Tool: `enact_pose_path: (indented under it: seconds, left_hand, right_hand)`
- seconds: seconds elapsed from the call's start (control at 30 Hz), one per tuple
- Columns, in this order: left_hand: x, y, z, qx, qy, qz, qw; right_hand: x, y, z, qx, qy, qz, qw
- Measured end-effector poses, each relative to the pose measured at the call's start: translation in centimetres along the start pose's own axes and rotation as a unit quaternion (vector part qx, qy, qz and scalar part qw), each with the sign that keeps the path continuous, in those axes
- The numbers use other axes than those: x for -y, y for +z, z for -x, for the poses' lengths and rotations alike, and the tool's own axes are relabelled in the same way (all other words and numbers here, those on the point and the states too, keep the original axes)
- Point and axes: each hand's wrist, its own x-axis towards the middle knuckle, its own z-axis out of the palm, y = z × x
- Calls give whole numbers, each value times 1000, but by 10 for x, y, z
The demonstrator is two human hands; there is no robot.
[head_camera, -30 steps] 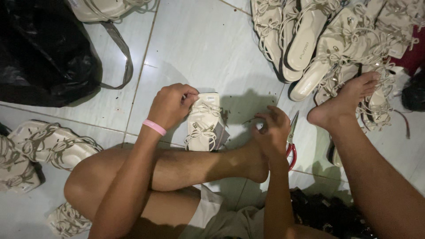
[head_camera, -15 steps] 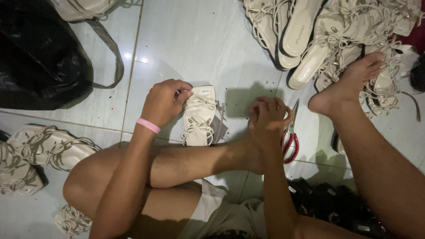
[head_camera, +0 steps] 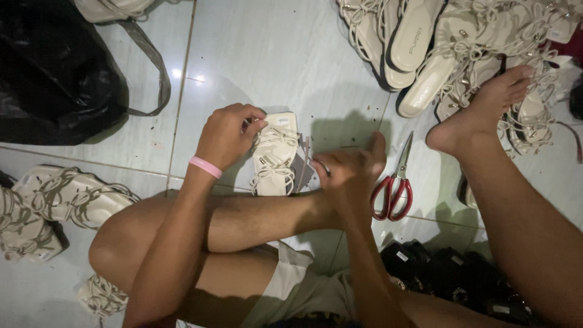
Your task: The person sits on a tiled floor surrounded by white platform sandals and attaches small gold-colored metal charms to the laces of the shoes. They handle the shoes and charms by hand, occasionally using a pair of red-handled scissors to cut laces or trim excess material.
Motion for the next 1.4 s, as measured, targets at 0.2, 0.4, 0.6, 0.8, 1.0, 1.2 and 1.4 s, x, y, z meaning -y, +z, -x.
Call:
enact_pose_path:
  seconds: [0.2,0.4,0.6,0.8,1.0,1.2,1.4]
  left_hand:
    - [12,5,4,-8,21,-11,1000]
    - [22,7,8,-10,14,6,1000]
    - [22,9,10,13,-25,57,998]
    - [26,14,11,21,-17,39,999]
    - [31,18,11,13,-40,26,999]
    - [38,18,11,29,-21,31,999]
    - [50,24,5,62,-36,50,996]
  right_hand:
    - [11,1,-4,-61,-34,41,997]
    - [6,24,-8,46,183,-317,930]
    - [-3,25,-9,70,244,-467,847]
    - [-4,27,-13,70,251,-548,795]
    - [3,37,-14,80,228,-569,786]
    - [19,37,-18,129,243,-452,848]
    - [35,43,-53,-9,61,-294,954]
